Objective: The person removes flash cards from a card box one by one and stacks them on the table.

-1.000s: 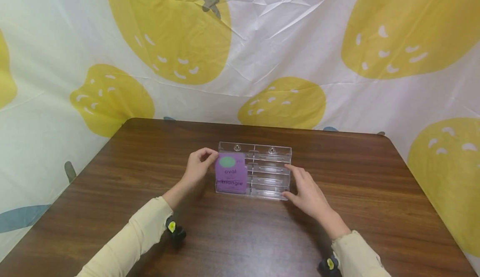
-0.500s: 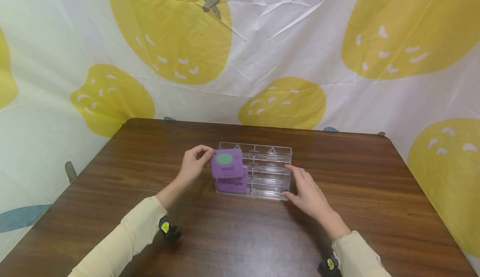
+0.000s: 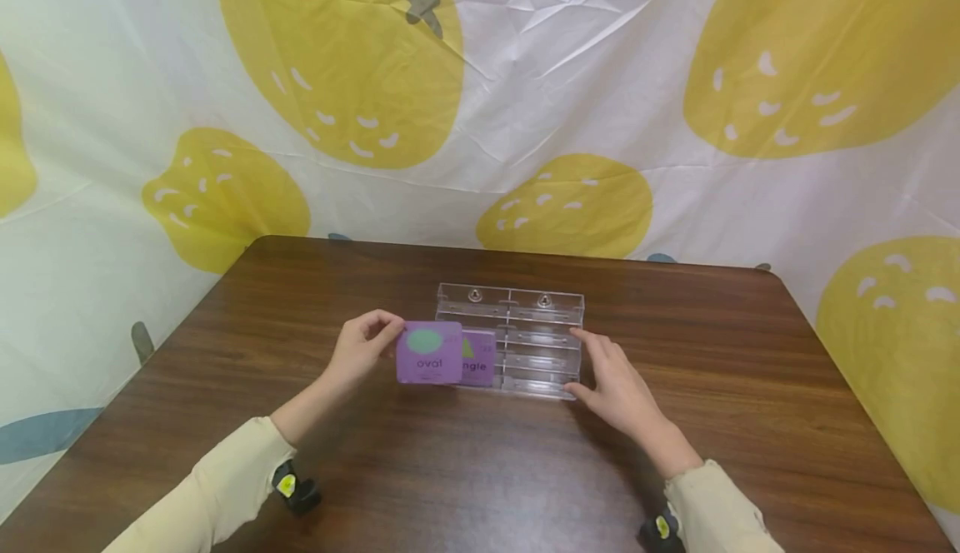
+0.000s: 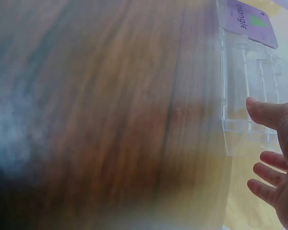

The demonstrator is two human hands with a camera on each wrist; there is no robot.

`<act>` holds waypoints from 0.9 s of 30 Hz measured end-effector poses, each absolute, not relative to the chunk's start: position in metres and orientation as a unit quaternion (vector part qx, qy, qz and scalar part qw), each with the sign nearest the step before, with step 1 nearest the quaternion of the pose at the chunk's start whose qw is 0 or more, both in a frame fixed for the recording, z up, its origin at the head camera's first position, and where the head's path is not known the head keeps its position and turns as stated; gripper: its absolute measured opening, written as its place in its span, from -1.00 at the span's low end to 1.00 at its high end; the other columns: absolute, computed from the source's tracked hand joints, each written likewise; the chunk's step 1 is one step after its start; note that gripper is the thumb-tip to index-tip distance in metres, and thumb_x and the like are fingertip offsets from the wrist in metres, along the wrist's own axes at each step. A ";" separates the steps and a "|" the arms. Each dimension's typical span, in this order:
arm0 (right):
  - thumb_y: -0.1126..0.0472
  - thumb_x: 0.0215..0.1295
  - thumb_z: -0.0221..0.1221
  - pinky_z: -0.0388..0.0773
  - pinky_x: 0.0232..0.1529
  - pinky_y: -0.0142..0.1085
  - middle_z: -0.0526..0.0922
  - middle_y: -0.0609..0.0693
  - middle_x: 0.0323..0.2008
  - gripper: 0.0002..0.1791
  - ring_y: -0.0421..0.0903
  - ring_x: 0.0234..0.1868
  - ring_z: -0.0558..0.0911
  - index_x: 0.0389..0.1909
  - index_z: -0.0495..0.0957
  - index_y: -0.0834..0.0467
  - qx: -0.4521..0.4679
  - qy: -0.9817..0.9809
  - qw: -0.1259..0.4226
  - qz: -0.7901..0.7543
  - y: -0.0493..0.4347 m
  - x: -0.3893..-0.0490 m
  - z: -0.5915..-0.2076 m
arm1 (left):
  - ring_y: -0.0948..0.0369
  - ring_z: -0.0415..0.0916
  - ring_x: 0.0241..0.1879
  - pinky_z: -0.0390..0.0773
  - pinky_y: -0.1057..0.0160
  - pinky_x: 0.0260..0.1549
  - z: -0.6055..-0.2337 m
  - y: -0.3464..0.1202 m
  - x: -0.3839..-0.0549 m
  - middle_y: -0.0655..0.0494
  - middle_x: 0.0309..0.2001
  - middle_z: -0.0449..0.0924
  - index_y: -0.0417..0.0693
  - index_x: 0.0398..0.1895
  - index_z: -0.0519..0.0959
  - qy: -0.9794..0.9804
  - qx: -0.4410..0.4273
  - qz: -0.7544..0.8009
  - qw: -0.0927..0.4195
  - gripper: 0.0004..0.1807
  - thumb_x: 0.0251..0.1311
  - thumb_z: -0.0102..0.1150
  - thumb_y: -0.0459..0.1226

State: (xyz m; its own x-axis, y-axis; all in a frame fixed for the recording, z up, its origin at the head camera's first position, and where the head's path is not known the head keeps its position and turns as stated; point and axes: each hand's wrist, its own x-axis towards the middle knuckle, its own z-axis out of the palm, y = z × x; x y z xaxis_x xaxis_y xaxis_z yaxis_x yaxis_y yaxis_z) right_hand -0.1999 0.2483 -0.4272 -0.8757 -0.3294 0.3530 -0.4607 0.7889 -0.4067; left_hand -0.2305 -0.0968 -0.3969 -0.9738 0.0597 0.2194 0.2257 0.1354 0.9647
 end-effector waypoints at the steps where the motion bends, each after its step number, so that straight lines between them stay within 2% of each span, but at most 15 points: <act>1: 0.23 -0.08 0.37 0.29 0.02 0.08 0.36 0.26 0.09 -0.14 0.20 0.09 0.34 0.26 0.15 0.24 0.210 -0.937 0.133 0.247 0.248 -0.200 -0.427 | 0.25 0.40 -0.58 0.48 0.31 -0.60 -0.398 -0.099 -0.228 0.13 -0.56 0.48 -0.43 -0.36 0.53 -0.754 -0.092 -0.647 0.060 -0.85 0.17 0.09 -0.40; 16: 0.19 -0.07 0.38 0.31 0.01 0.08 0.37 0.22 0.09 -0.14 0.19 0.08 0.33 0.26 0.16 0.22 0.216 -0.939 0.144 0.226 0.249 -0.200 -0.429 | 0.29 0.41 -0.54 0.47 0.34 -0.55 -0.411 -0.134 -0.189 0.08 -0.49 0.53 -0.39 -0.30 0.53 -0.782 -0.056 -0.620 -0.026 -0.80 0.19 0.09 -0.34; 27: 0.13 -0.18 0.42 0.28 -0.02 0.09 0.43 0.22 -0.02 -0.14 0.20 0.01 0.37 0.20 0.26 0.26 0.236 -0.934 0.210 0.164 0.249 -0.201 -0.429 | 0.27 0.46 -0.50 0.48 0.35 -0.53 -0.421 -0.147 -0.178 0.10 -0.50 0.55 -0.37 -0.28 0.53 -0.793 -0.009 -0.607 -0.051 -0.81 0.21 0.04 -0.35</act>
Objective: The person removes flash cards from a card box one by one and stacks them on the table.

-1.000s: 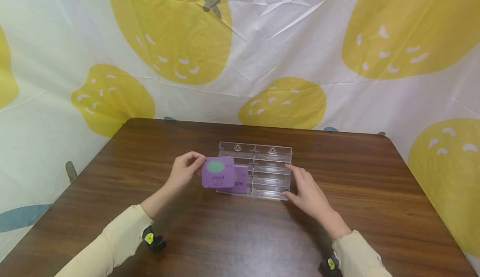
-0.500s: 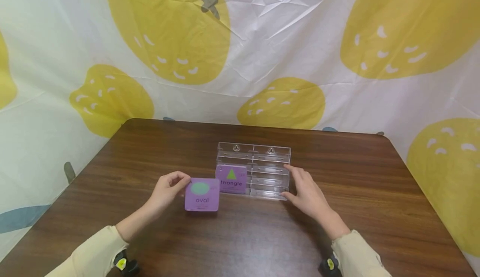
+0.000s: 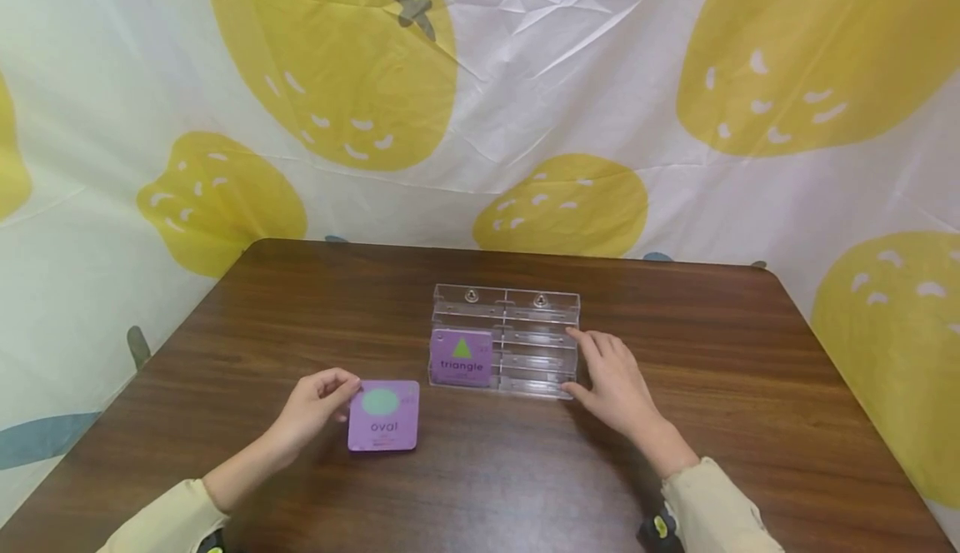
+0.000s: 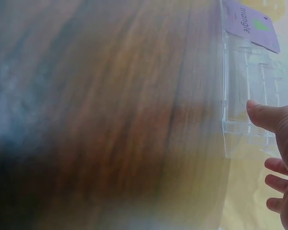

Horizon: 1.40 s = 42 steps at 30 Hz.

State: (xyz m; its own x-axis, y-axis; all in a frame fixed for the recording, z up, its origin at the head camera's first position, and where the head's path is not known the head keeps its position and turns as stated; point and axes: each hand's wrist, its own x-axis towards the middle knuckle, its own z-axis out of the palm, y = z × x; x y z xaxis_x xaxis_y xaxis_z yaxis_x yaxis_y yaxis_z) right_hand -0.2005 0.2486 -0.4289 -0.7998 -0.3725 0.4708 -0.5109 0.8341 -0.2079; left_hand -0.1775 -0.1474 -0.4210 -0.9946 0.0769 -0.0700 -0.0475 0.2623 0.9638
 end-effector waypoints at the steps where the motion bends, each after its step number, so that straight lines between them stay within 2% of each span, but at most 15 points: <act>1: 0.12 -0.18 0.43 0.28 -0.01 0.09 0.43 0.22 -0.03 -0.13 0.20 0.00 0.37 0.19 0.26 0.26 0.237 -0.934 0.214 0.160 0.249 -0.200 -0.429 | 0.27 0.46 -0.50 0.48 0.35 -0.53 -0.422 -0.148 -0.177 0.10 -0.50 0.54 -0.38 -0.27 0.53 0.792 0.009 0.608 0.055 -0.81 0.21 0.04 -0.35; 6: 0.08 -0.20 0.43 0.23 0.03 0.07 0.43 0.21 -0.06 -0.12 0.18 -0.01 0.36 0.19 0.27 0.25 0.241 -0.933 0.228 0.140 0.249 -0.200 -0.430 | 0.27 0.45 -0.50 0.49 0.35 -0.53 -0.424 -0.153 -0.175 0.13 -0.52 0.50 -0.42 -0.24 0.50 0.791 0.025 0.606 0.078 -0.78 0.22 0.03 -0.35; 15: 0.05 -0.18 0.41 0.09 0.10 0.23 0.39 0.25 -0.03 -0.13 0.23 0.04 0.31 0.20 0.27 0.22 0.238 -0.936 0.228 0.120 0.249 -0.199 -0.430 | 0.26 0.45 -0.49 0.48 0.34 -0.54 -0.428 -0.160 -0.173 0.13 -0.50 0.52 -0.41 -0.25 0.50 0.797 0.057 0.592 0.103 -0.77 0.23 0.02 -0.33; 24: 0.04 -0.18 0.41 0.09 0.10 0.23 0.38 0.28 -0.01 -0.13 0.25 0.06 0.29 0.20 0.28 0.22 0.239 -0.936 0.233 0.113 0.249 -0.198 -0.430 | 0.26 0.50 -0.48 0.48 0.29 -0.53 -0.430 -0.163 -0.173 0.03 -0.42 0.59 -0.42 -0.21 0.48 0.801 0.080 0.581 0.119 -0.76 0.23 0.02 -0.32; 34: 0.04 -0.18 0.41 0.09 0.10 0.23 0.37 0.30 -0.01 -0.13 0.28 0.10 0.25 0.19 0.28 0.22 0.241 -0.934 0.238 0.111 0.249 -0.197 -0.430 | 0.27 0.46 -0.58 0.47 0.32 -0.64 -0.437 -0.160 -0.179 0.04 -0.51 0.57 -0.28 -0.34 0.56 0.870 0.119 0.472 0.073 -0.89 0.15 0.11 -0.37; 42: 0.04 -0.17 0.40 0.10 0.10 0.22 0.38 0.30 -0.01 -0.14 0.28 0.09 0.26 0.20 0.27 0.23 0.243 -0.933 0.240 0.111 0.249 -0.196 -0.428 | 0.29 0.45 -0.64 0.44 0.39 -0.66 -0.435 -0.155 -0.180 0.07 -0.58 0.56 -0.27 -0.43 0.56 0.896 0.172 0.408 0.023 -0.96 0.08 0.14 -0.43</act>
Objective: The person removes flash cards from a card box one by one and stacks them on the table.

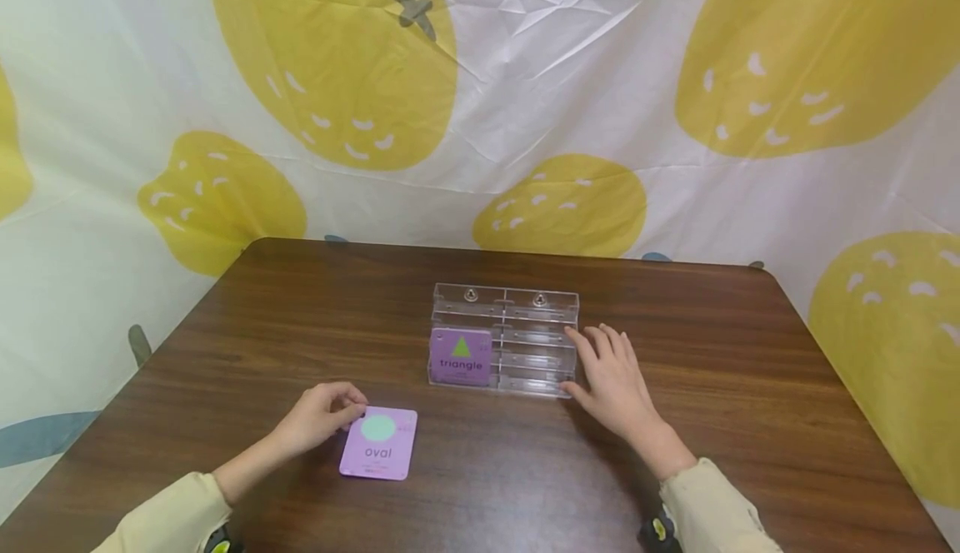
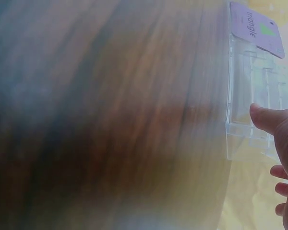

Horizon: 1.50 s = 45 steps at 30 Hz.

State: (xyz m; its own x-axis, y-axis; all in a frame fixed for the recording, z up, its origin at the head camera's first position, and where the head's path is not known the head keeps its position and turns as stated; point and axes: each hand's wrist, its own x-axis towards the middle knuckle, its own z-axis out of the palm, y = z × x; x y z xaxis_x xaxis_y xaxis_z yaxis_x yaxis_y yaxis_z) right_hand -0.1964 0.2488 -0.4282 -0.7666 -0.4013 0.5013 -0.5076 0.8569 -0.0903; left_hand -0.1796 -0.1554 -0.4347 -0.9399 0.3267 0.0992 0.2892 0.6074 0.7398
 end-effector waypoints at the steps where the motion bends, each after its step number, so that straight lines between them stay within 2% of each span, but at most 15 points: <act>1: 0.04 -0.16 0.40 0.10 0.10 0.22 0.38 0.30 -0.01 -0.14 0.28 0.09 0.26 0.20 0.27 0.23 0.244 -0.933 0.240 0.111 0.249 -0.196 -0.428 | 0.31 0.44 -0.65 0.43 0.39 -0.66 -0.435 -0.155 -0.180 0.08 -0.59 0.55 -0.26 -0.44 0.56 0.899 0.174 0.401 0.017 -0.97 0.08 0.15 -0.43; 11: 0.03 -0.15 0.39 0.11 0.10 0.22 0.40 0.29 -0.01 -0.14 0.28 0.11 0.26 0.21 0.27 0.22 0.243 -0.934 0.238 0.109 0.248 -0.196 -0.428 | 0.35 0.35 -0.59 0.36 0.36 -0.60 -0.437 -0.154 -0.183 0.19 -0.53 0.57 -0.11 -0.49 0.58 0.934 0.154 0.323 -0.012 -0.92 0.09 0.20 -0.29; 24: 0.03 -0.16 0.39 0.12 0.09 0.23 0.39 0.29 -0.02 -0.14 0.28 0.10 0.26 0.20 0.27 0.23 0.248 -0.932 0.241 0.107 0.248 -0.196 -0.429 | 0.30 0.29 -0.54 0.30 0.29 -0.55 -0.439 -0.153 -0.185 0.24 -0.51 0.48 0.03 -0.52 0.56 0.949 0.132 0.285 -0.021 -0.93 0.07 0.22 -0.27; 38: 0.04 -0.15 0.39 0.12 0.08 0.22 0.36 0.32 -0.01 -0.14 0.30 0.09 0.26 0.20 0.26 0.23 0.250 -0.931 0.243 0.104 0.248 -0.197 -0.429 | 0.32 0.33 -0.52 0.33 0.31 -0.53 -0.435 -0.144 -0.190 0.23 -0.48 0.50 -0.01 -0.49 0.56 0.945 0.150 0.288 -0.039 -0.92 0.10 0.21 -0.23; 45: 0.04 -0.16 0.39 0.13 0.08 0.20 0.35 0.33 0.00 -0.15 0.29 0.09 0.26 0.19 0.27 0.25 0.252 -0.930 0.248 0.104 0.249 -0.197 -0.429 | 0.28 0.44 -0.40 0.40 0.30 -0.42 -0.424 -0.125 -0.199 0.19 -0.41 0.54 -0.04 -0.40 0.58 0.922 0.187 0.335 -0.055 -0.91 0.11 0.19 -0.22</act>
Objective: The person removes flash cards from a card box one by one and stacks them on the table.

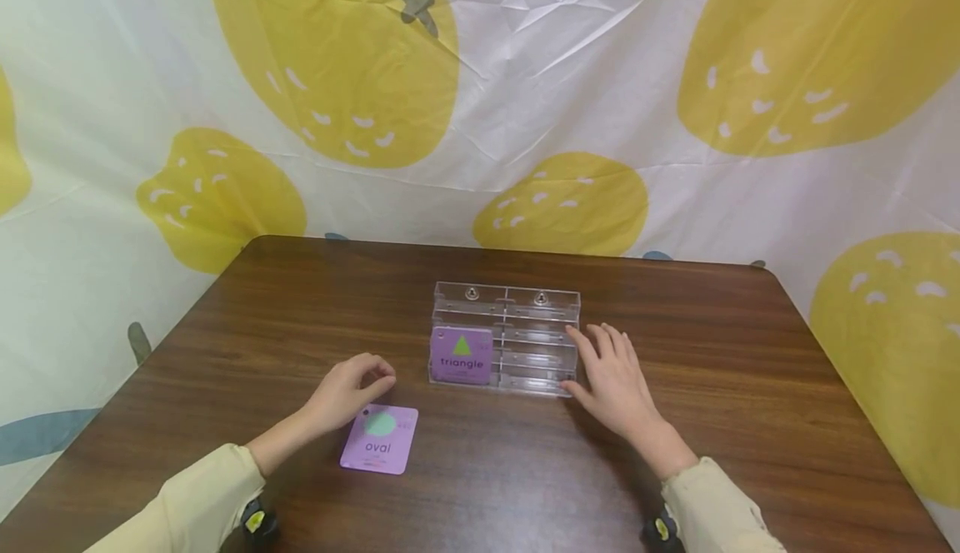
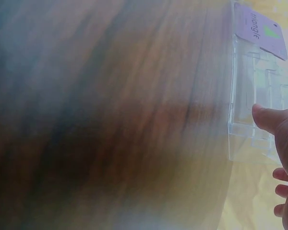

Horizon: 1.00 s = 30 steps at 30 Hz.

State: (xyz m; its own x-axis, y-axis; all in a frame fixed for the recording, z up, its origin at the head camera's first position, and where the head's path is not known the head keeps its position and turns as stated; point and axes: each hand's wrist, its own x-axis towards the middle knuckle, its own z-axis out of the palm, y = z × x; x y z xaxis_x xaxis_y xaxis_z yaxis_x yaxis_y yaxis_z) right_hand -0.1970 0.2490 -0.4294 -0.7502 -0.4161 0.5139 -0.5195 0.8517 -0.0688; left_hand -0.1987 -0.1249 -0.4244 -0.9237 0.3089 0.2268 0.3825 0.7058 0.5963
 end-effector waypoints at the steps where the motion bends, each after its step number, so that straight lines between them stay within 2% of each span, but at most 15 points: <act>1: 0.04 -0.16 0.39 0.13 0.08 0.20 0.35 0.33 0.00 -0.15 0.29 0.09 0.26 0.19 0.27 0.25 0.252 -0.930 0.248 0.104 0.249 -0.197 -0.430 | 0.27 0.45 -0.40 0.41 0.29 -0.41 -0.423 -0.122 -0.200 0.18 -0.40 0.54 -0.05 -0.38 0.57 -0.918 -0.193 -0.341 0.059 -0.92 0.11 0.19 -0.23; 7: 0.04 -0.16 0.39 0.14 0.07 0.22 0.35 0.33 0.00 -0.15 0.30 0.08 0.27 0.19 0.28 0.25 0.253 -0.929 0.251 0.103 0.249 -0.197 -0.430 | 0.24 0.48 -0.36 0.46 0.28 -0.36 -0.419 -0.107 -0.212 0.11 -0.34 0.54 -0.11 -0.25 0.55 -0.903 -0.205 -0.370 0.079 -0.82 0.08 0.21 -0.26; 18: 0.03 -0.15 0.38 0.12 0.09 0.18 0.35 0.34 0.00 -0.14 0.31 0.09 0.26 0.21 0.26 0.24 0.253 -0.930 0.248 0.102 0.250 -0.198 -0.431 | 0.04 0.48 -0.11 0.47 0.09 -0.15 -0.409 -0.083 -0.232 -0.08 -0.12 0.53 -0.22 -0.07 0.50 -0.893 -0.235 -0.361 0.133 -0.60 0.05 0.26 -0.20; 24: 0.03 -0.12 0.37 0.13 0.09 0.17 0.35 0.33 -0.01 -0.14 0.30 0.08 0.27 0.21 0.25 0.23 0.248 -0.933 0.242 0.101 0.249 -0.197 -0.431 | 0.08 0.44 -0.05 0.46 0.12 -0.10 -0.410 -0.075 -0.236 -0.03 -0.08 0.52 -0.18 -0.05 0.50 -0.903 -0.233 -0.333 0.138 -0.55 0.01 0.29 -0.16; 30: 0.03 -0.11 0.37 0.13 0.08 0.17 0.34 0.32 -0.01 -0.14 0.29 0.06 0.28 0.23 0.23 0.22 0.246 -0.934 0.240 0.096 0.250 -0.196 -0.431 | 0.10 0.45 -0.07 0.47 0.14 -0.14 -0.411 -0.070 -0.238 -0.01 -0.10 0.51 -0.15 -0.07 0.51 -0.906 -0.229 -0.333 0.130 -0.57 0.01 0.29 -0.14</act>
